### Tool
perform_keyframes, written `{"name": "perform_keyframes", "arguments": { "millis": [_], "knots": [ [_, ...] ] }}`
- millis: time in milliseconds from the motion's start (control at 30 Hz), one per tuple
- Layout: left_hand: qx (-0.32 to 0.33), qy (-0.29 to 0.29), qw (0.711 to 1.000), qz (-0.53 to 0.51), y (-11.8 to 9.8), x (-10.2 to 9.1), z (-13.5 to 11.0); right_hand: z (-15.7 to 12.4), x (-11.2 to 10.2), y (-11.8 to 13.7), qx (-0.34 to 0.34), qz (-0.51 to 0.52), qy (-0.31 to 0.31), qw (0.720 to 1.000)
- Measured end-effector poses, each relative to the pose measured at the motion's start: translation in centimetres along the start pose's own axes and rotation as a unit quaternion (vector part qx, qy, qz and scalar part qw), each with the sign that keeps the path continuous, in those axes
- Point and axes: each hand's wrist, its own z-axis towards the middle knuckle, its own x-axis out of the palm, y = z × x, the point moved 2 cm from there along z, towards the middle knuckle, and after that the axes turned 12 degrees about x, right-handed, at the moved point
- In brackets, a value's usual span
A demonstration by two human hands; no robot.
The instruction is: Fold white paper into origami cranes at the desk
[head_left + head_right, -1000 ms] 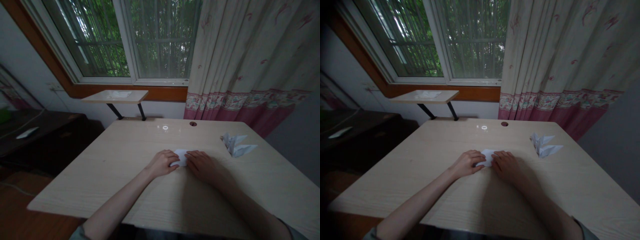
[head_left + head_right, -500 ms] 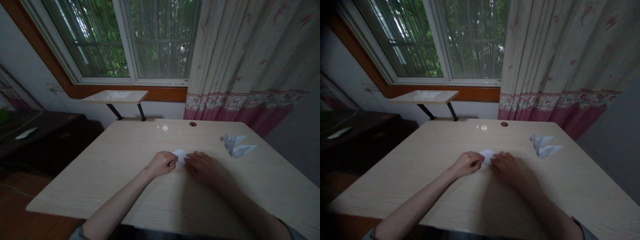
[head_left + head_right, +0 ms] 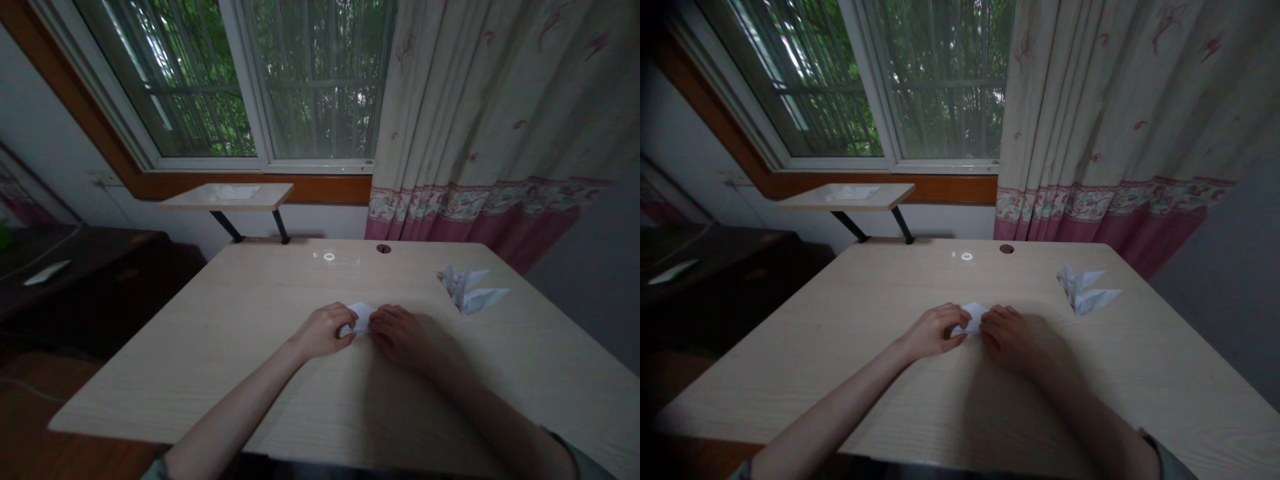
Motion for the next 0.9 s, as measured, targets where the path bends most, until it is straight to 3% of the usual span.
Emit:
{"name": "perform_keyframes", "arguments": {
  "millis": [500, 900],
  "knots": [
    [-0.010, -0.011, 1.000, -0.027, 0.4, 0.4, 0.1, 0.4, 1.2, -0.7, 0.088, 0.023, 0.034, 0.995],
    [-0.061, -0.013, 0.998, -0.003, -0.1, 0.6, 0.4, 0.5, 1.5, -0.8, 0.083, 0.028, 0.020, 0.996]
  ]
}}
